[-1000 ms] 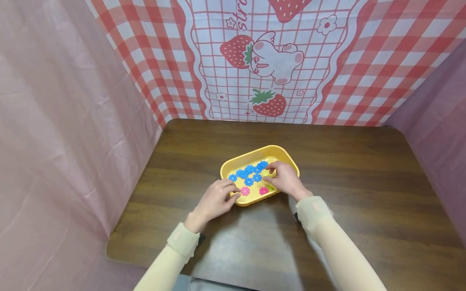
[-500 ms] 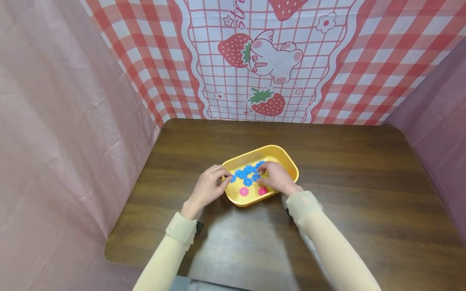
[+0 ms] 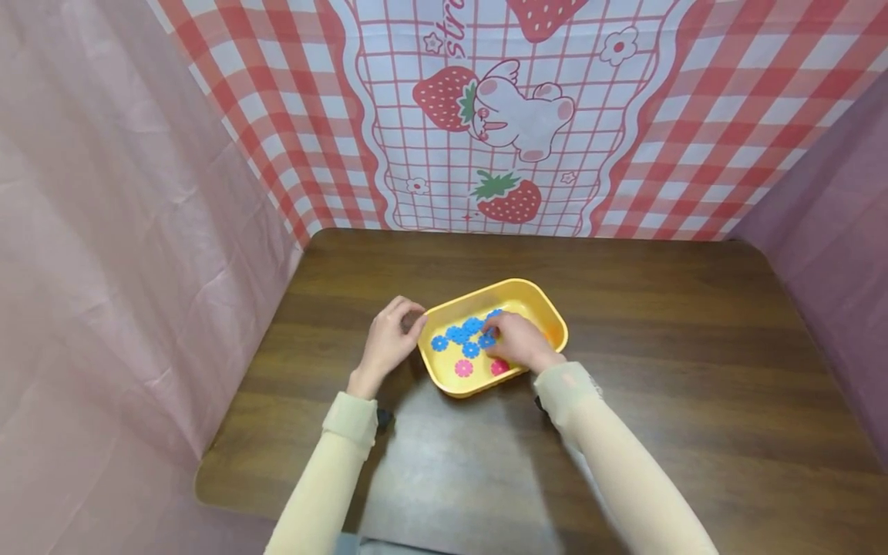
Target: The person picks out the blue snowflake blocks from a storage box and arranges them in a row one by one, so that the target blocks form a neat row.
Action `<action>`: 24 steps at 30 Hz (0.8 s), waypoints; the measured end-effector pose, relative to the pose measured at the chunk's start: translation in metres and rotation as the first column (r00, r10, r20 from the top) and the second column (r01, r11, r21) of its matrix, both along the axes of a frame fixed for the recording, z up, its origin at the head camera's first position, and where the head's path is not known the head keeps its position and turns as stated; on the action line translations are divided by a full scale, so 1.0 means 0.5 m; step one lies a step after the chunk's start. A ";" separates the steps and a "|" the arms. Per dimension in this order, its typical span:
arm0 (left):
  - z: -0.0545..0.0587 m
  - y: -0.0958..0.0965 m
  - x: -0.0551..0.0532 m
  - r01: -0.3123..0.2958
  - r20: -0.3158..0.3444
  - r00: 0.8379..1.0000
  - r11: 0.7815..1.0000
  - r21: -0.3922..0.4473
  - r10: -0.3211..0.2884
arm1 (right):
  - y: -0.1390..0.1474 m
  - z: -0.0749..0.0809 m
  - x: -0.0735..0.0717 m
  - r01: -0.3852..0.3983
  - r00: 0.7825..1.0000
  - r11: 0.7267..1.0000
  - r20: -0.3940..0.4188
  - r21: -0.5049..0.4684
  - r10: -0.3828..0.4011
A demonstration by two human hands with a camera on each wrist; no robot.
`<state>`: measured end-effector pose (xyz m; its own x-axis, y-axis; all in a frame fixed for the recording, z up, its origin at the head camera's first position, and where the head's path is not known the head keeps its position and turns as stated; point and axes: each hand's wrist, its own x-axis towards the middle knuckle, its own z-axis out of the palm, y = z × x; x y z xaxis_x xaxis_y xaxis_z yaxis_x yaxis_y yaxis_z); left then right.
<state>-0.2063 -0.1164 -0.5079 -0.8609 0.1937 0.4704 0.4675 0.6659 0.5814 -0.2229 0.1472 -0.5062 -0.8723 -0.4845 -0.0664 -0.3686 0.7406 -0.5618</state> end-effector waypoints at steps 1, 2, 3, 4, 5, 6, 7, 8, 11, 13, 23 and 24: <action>-0.003 -0.002 -0.005 -0.016 0.020 1.000 1.000 0.014 0.015 | -0.001 -0.001 0.000 -0.002 1.000 1.000 0.000 0.006 0.002; -0.006 -0.004 -0.009 -0.027 0.042 0.999 0.999 0.029 0.025 | -0.002 -0.003 -0.001 -0.003 1.000 1.000 -0.001 0.013 0.003; -0.008 -0.006 -0.014 -0.037 0.066 0.997 0.999 0.039 0.034 | -0.003 -0.003 -0.001 -0.008 1.000 1.000 -0.004 0.018 0.009; -0.011 -0.007 -0.018 -0.043 0.087 0.995 0.998 0.046 0.039 | -0.003 -0.004 -0.002 -0.015 1.000 1.000 -0.007 0.023 0.015; -0.012 -0.009 -0.021 -0.046 0.115 0.993 0.998 0.051 0.040 | -0.004 -0.004 -0.002 -0.022 1.000 0.999 -0.011 0.028 0.022; -0.013 -0.010 -0.024 -0.044 0.142 0.989 0.997 0.058 0.036 | -0.005 -0.003 -0.002 -0.026 1.000 0.999 -0.014 0.032 0.027; -0.013 -0.010 -0.027 -0.037 0.172 0.985 0.997 0.069 0.025 | -0.006 -0.003 -0.002 -0.037 0.999 0.999 -0.019 0.034 0.037; -0.013 -0.010 -0.028 -0.026 0.201 0.980 0.996 0.079 0.010 | -0.006 -0.003 -0.003 -0.045 0.999 0.998 -0.022 0.037 0.046; -0.010 -0.008 -0.032 0.008 0.276 0.960 0.994 0.109 -0.039 | -0.007 -0.001 -0.005 -0.055 0.998 0.997 -0.033 0.046 0.057; -0.009 -0.004 -0.034 0.023 0.308 0.949 0.992 0.127 -0.061 | -0.006 0.000 -0.007 -0.056 0.998 0.997 -0.036 0.053 0.058; -0.009 0.002 -0.024 0.013 0.362 0.929 0.984 0.176 -0.077 | -0.004 0.004 -0.004 0.002 1.000 0.998 -0.031 0.061 0.000; -0.008 0.001 -0.023 0.010 0.367 0.927 0.983 0.183 -0.078 | -0.003 0.006 -0.002 0.003 0.999 0.999 -0.044 0.046 -0.001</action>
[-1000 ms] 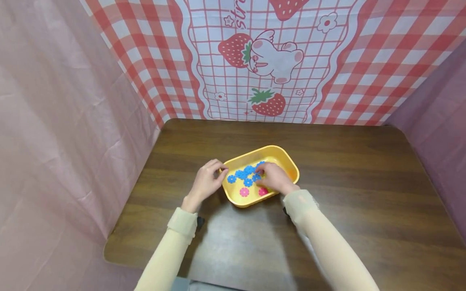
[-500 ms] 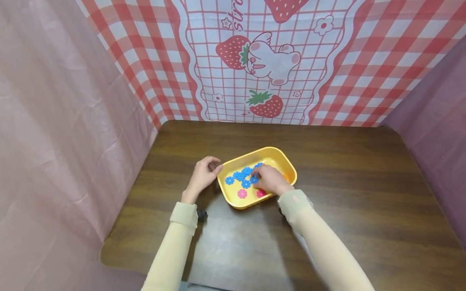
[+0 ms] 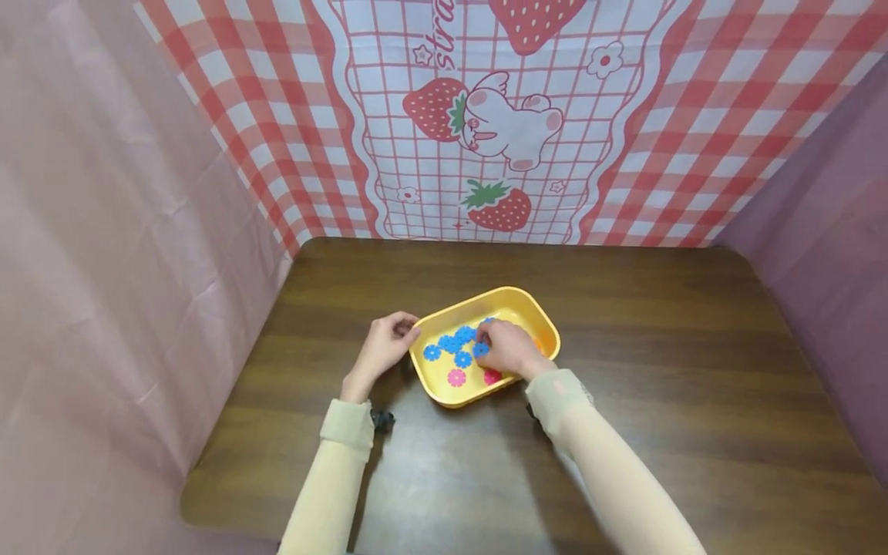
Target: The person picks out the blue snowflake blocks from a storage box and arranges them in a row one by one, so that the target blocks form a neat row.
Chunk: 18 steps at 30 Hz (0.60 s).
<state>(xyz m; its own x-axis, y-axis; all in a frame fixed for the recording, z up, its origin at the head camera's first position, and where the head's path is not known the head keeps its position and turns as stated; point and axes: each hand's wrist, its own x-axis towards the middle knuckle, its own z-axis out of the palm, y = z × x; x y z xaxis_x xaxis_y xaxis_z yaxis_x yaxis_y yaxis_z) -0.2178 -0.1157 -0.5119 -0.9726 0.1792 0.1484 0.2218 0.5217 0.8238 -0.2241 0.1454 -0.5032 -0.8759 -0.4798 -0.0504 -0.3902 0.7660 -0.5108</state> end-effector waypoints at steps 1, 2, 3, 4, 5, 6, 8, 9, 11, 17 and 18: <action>-0.001 -0.001 0.002 -0.001 0.004 1.000 1.000 0.005 0.001 | 0.002 0.003 0.003 0.006 1.000 1.000 -0.005 -0.016 -0.007; -0.002 -0.001 0.003 -0.001 0.003 1.000 1.000 0.010 0.001 | 0.003 0.008 0.006 0.016 1.000 0.999 -0.005 -0.034 -0.017; -0.002 -0.002 0.004 0.000 0.001 1.000 1.000 0.014 0.000 | 0.007 0.014 0.011 0.024 1.000 0.998 -0.002 -0.051 -0.024; -0.002 -0.002 0.005 0.001 0.000 1.000 1.000 0.017 -0.001 | 0.011 0.021 0.015 0.031 0.999 0.997 -0.008 -0.065 -0.031; -0.002 -0.003 0.005 0.004 -0.003 1.000 1.000 0.017 -0.004 | 0.017 0.030 0.019 0.038 0.999 0.996 -0.012 -0.081 -0.039; -0.002 -0.003 0.005 0.004 -0.006 1.000 1.000 0.016 -0.004 | 0.023 0.039 0.024 0.048 0.999 0.995 -0.017 -0.092 -0.050; -0.003 -0.007 0.006 0.004 -0.013 1.000 1.000 0.014 -0.004 | 0.034 0.055 0.033 0.055 0.998 0.992 -0.032 -0.118 -0.059; -0.004 -0.009 0.006 0.004 -0.016 1.000 1.000 0.011 -0.004 | 0.041 0.062 0.036 0.054 0.997 0.990 -0.047 -0.130 -0.061; -0.005 -0.013 0.004 0.002 -0.022 1.000 1.000 0.007 -0.002 | 0.054 0.074 0.040 0.056 0.994 0.986 -0.080 -0.155 -0.069; -0.005 -0.025 0.005 -0.013 -0.063 0.998 1.000 0.013 0.013 | 0.087 0.102 0.052 0.077 0.984 0.979 -0.144 -0.189 -0.105; -0.005 -0.027 0.006 -0.018 -0.069 0.997 1.000 0.014 0.018 | 0.093 0.104 0.054 0.080 0.982 0.977 -0.155 -0.197 -0.111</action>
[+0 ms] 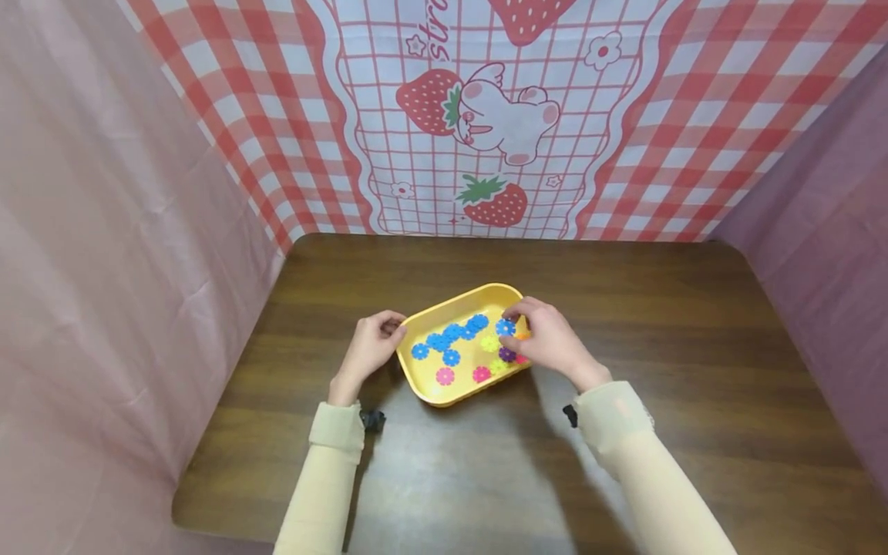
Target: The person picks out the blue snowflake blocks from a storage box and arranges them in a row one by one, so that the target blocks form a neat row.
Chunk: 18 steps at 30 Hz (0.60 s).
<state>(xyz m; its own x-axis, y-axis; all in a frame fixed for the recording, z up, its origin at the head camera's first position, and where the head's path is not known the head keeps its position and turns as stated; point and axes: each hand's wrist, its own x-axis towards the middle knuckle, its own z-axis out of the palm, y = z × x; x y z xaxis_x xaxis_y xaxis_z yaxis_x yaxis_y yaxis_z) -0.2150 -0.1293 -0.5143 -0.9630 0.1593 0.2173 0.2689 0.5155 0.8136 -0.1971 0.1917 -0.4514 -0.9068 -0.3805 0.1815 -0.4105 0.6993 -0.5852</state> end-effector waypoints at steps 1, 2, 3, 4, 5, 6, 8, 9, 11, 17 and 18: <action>0.000 -0.002 0.001 -0.005 -0.005 1.000 1.000 -0.001 0.005 | 0.007 0.001 0.002 0.007 1.000 1.000 -0.015 -0.007 -0.007; 0.001 -0.004 0.001 -0.010 -0.007 1.000 1.000 -0.002 0.010 | 0.013 0.001 0.004 0.014 1.000 1.000 -0.027 -0.015 -0.014; 0.001 -0.005 0.002 -0.015 -0.007 1.000 1.000 -0.003 0.015 | 0.019 0.000 0.006 0.024 0.999 0.999 -0.034 -0.021 -0.025; 0.001 -0.007 0.003 -0.020 -0.009 1.000 1.000 -0.006 0.020 | 0.025 -0.001 0.008 0.033 0.998 0.999 -0.043 -0.027 -0.034; 0.000 -0.009 0.003 -0.024 -0.010 1.000 1.000 -0.009 0.024 | 0.031 -0.002 0.011 0.044 0.998 0.998 -0.048 -0.034 -0.045; 0.000 -0.010 0.004 -0.027 -0.010 1.000 1.000 -0.007 0.027 | 0.038 -0.003 0.013 0.055 0.997 0.998 -0.050 -0.035 -0.057; 0.000 -0.013 0.006 -0.034 -0.009 0.999 0.999 -0.002 0.034 | 0.050 -0.006 0.019 0.076 0.996 0.996 -0.054 -0.044 -0.078; 0.000 -0.014 0.006 -0.038 -0.008 0.999 0.999 -0.003 0.038 | 0.056 -0.008 0.023 0.086 0.995 0.995 -0.053 -0.049 -0.089; -0.001 -0.016 0.009 -0.050 -0.004 0.999 0.999 -0.002 0.050 | 0.068 -0.012 0.030 0.103 0.993 0.993 -0.055 -0.058 -0.107; 0.002 -0.019 0.014 -0.060 0.000 0.998 0.998 0.004 0.060 | 0.102 -0.036 0.048 0.135 0.986 0.989 -0.093 -0.066 -0.141; 0.002 -0.020 0.014 -0.061 -0.001 0.998 0.998 0.005 0.061 | 0.106 -0.041 0.050 0.140 0.984 0.988 -0.099 -0.065 -0.146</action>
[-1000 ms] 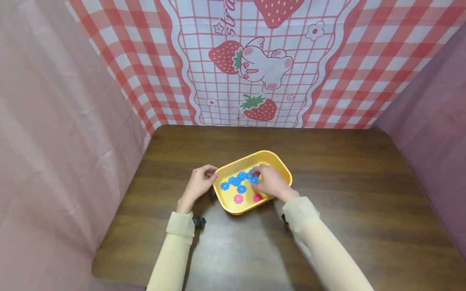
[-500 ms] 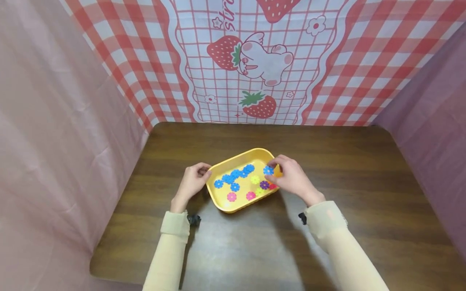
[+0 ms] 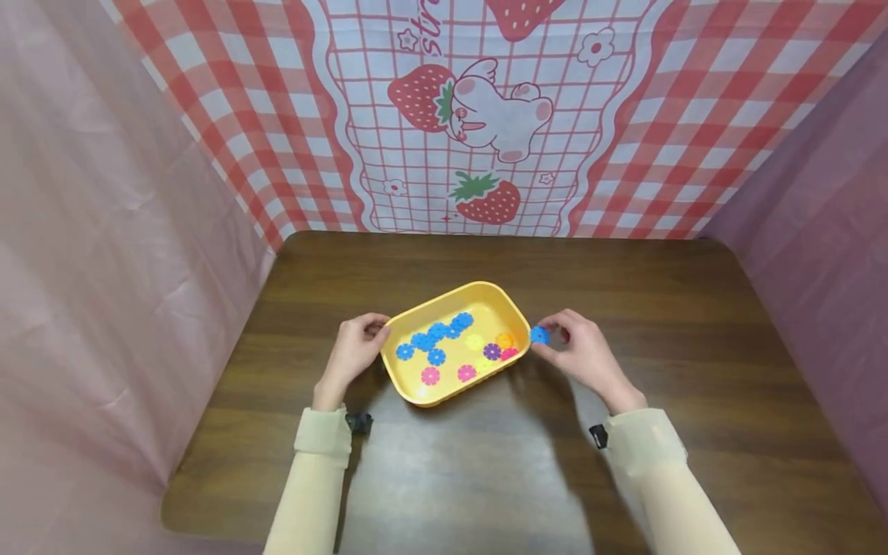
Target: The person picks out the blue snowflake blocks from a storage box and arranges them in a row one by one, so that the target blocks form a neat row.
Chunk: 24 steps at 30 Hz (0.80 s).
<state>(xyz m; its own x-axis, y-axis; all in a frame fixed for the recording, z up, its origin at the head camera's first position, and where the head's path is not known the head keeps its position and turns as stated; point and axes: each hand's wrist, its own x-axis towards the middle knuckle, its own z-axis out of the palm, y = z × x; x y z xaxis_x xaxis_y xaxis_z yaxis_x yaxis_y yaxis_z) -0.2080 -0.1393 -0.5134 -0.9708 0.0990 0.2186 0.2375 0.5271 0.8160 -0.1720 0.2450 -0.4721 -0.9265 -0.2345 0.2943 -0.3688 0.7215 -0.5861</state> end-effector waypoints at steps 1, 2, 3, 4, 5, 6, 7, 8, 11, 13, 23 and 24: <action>0.000 -0.002 0.001 -0.005 -0.001 1.000 1.000 -0.002 0.005 | 0.003 -0.006 0.002 0.004 1.000 1.000 -0.001 0.001 -0.004; 0.000 -0.004 0.001 -0.010 0.000 1.000 1.000 -0.002 0.010 | 0.004 -0.013 0.003 0.007 1.000 1.000 0.003 0.000 -0.007; -0.001 -0.005 0.002 -0.014 0.000 1.000 1.000 -0.002 0.014 | 0.006 -0.018 0.005 0.009 1.000 1.000 0.008 -0.002 -0.009; 0.000 -0.006 0.002 -0.017 -0.003 1.000 1.000 -0.003 0.017 | 0.007 -0.024 0.005 0.014 1.000 1.000 0.017 -0.001 -0.014; -0.001 -0.007 0.002 -0.017 -0.004 1.000 1.000 -0.001 0.017 | 0.008 -0.029 0.006 0.018 0.999 1.000 0.027 0.000 -0.018; -0.001 -0.008 0.002 -0.017 -0.007 1.000 1.000 -0.001 0.017 | 0.008 -0.034 0.007 0.020 0.999 1.000 0.039 0.003 -0.020; -0.001 -0.008 0.002 -0.015 -0.008 1.000 1.000 0.001 0.015 | 0.009 -0.041 0.007 0.021 0.998 1.000 0.052 0.007 -0.022; -0.002 -0.009 0.002 -0.013 -0.007 1.000 1.000 0.003 0.013 | 0.008 -0.047 0.007 0.021 0.998 1.000 0.067 0.011 -0.022; -0.002 -0.009 0.001 -0.011 -0.005 1.000 1.000 0.007 0.011 | 0.007 -0.064 0.006 0.014 0.994 0.999 0.109 0.030 -0.017; -0.002 -0.009 0.001 -0.015 0.000 1.000 1.000 0.008 0.015 | 0.005 -0.074 0.005 -0.006 0.990 0.999 0.139 0.039 0.001; -0.003 -0.007 0.003 -0.018 0.001 1.000 1.000 -0.008 0.018 | -0.001 -0.100 0.005 -0.048 0.977 0.996 0.209 0.070 0.032; -0.003 -0.006 0.003 -0.019 0.000 1.000 1.000 -0.012 0.019 | 0.000 -0.103 0.005 -0.051 0.975 0.996 0.221 0.079 0.033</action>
